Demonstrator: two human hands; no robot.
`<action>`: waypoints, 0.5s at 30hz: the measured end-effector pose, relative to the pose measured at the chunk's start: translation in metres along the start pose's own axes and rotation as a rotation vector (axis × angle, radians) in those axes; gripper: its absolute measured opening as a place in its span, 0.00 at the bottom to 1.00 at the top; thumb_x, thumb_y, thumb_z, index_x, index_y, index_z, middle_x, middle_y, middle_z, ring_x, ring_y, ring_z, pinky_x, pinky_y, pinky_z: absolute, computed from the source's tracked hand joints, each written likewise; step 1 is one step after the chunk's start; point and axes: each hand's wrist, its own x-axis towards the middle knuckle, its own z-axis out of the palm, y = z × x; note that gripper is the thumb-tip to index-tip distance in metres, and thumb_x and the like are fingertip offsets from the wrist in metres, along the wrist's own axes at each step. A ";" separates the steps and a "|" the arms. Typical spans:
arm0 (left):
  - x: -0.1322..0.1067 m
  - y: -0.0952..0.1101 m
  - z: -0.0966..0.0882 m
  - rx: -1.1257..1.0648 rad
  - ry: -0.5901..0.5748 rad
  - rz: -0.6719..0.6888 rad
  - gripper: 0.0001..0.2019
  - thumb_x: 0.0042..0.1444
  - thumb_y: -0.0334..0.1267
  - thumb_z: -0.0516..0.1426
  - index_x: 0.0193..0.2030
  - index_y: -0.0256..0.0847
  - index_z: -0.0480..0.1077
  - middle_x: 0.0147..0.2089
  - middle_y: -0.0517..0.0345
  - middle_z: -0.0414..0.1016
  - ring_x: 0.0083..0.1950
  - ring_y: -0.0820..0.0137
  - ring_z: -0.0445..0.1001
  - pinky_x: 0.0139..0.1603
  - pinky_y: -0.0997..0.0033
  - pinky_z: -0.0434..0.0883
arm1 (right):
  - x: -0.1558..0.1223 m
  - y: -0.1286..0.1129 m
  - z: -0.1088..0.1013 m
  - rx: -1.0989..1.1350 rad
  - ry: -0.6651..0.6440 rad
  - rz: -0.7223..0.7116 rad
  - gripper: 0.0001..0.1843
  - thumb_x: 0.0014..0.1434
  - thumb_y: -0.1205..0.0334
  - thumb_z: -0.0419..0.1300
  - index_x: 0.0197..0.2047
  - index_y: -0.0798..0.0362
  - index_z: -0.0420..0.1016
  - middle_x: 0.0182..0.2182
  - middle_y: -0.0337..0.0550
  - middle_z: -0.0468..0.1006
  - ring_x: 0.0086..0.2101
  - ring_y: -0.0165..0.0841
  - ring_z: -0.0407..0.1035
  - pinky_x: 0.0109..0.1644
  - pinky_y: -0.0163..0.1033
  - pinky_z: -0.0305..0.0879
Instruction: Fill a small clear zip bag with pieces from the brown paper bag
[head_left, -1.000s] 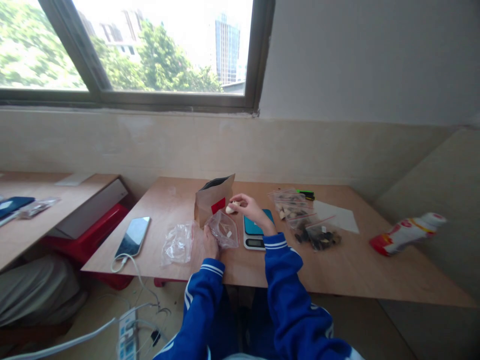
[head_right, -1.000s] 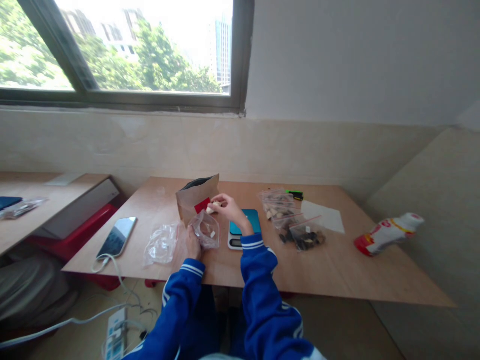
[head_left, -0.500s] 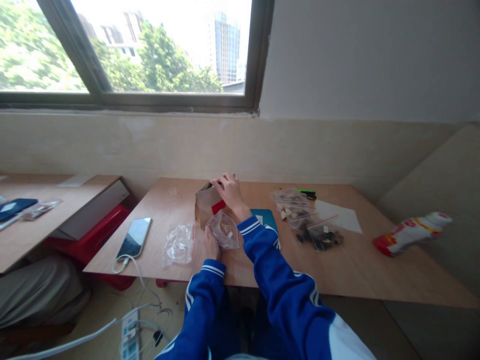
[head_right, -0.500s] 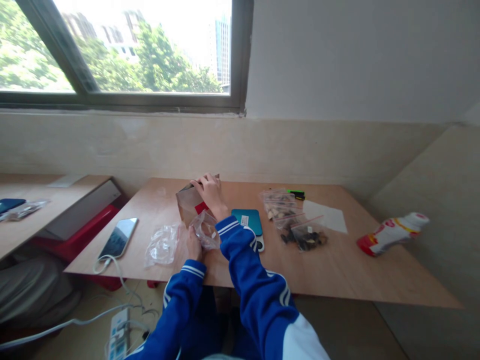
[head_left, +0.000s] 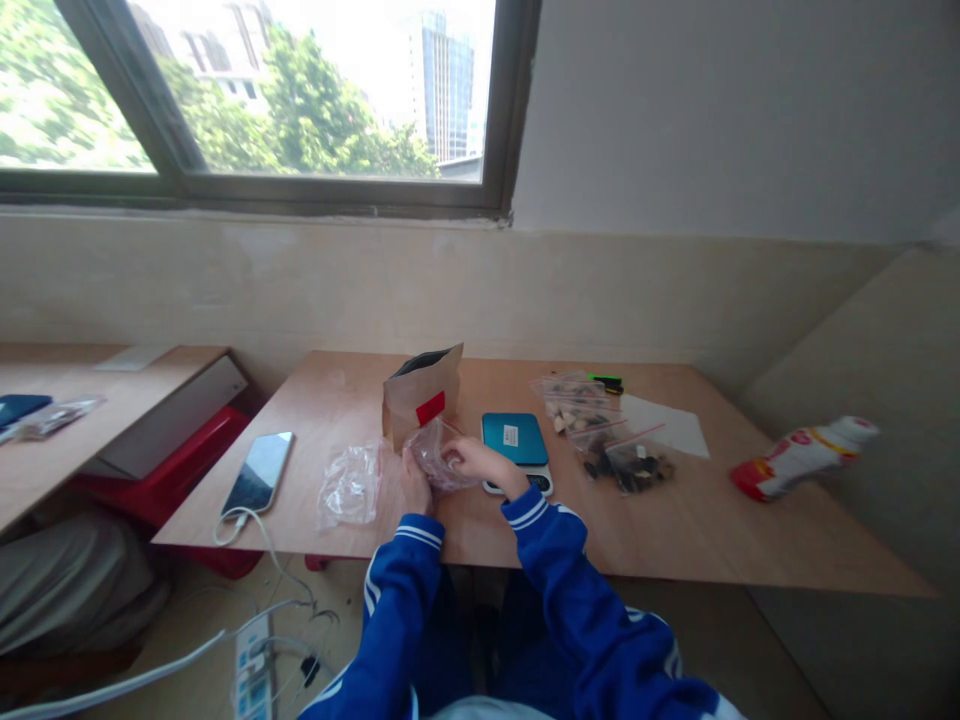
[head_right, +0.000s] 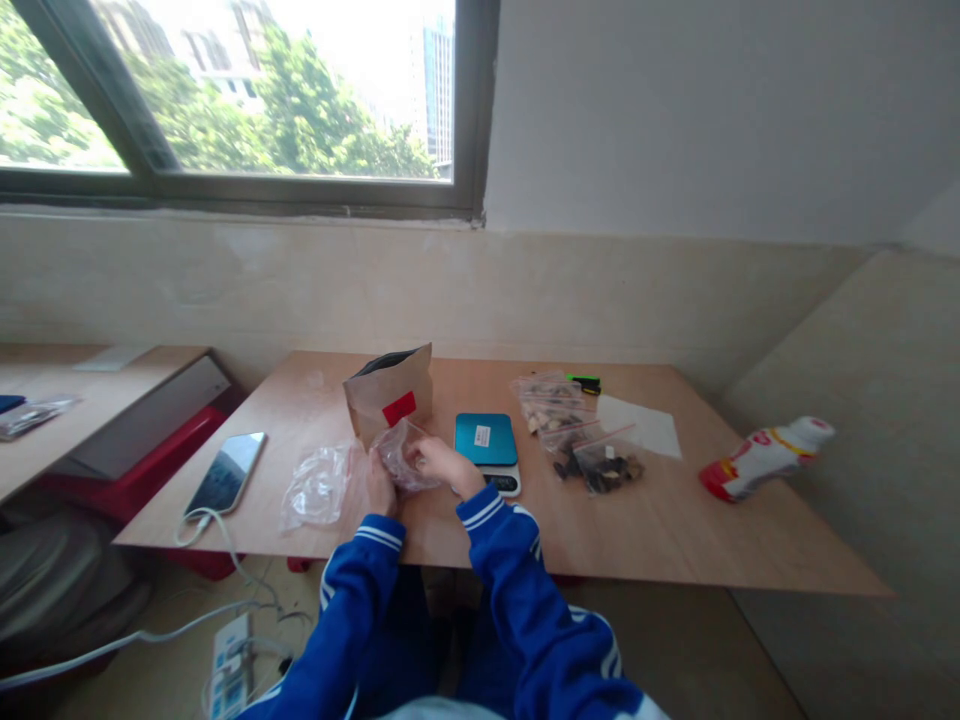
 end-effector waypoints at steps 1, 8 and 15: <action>-0.001 0.002 -0.001 -0.010 0.006 -0.007 0.28 0.66 0.48 0.36 0.51 0.31 0.70 0.46 0.41 0.78 0.46 0.61 0.77 0.48 0.61 0.74 | 0.000 0.001 0.006 0.000 -0.011 -0.011 0.17 0.47 0.80 0.58 0.39 0.56 0.79 0.41 0.49 0.79 0.43 0.39 0.72 0.48 0.39 0.66; -0.004 0.013 -0.005 0.001 -0.044 -0.005 0.25 0.66 0.44 0.38 0.49 0.34 0.71 0.48 0.43 0.78 0.50 0.62 0.76 0.52 0.62 0.72 | -0.001 0.012 0.018 0.008 -0.108 -0.044 0.15 0.46 0.67 0.68 0.40 0.55 0.78 0.48 0.50 0.73 0.44 0.39 0.70 0.49 0.41 0.67; 0.000 0.021 -0.009 0.080 -0.155 0.045 0.17 0.63 0.43 0.47 0.42 0.38 0.74 0.42 0.47 0.80 0.48 0.62 0.77 0.50 0.63 0.73 | -0.007 0.008 0.030 0.065 -0.193 -0.133 0.15 0.48 0.68 0.67 0.42 0.55 0.76 0.43 0.47 0.77 0.44 0.38 0.70 0.51 0.40 0.65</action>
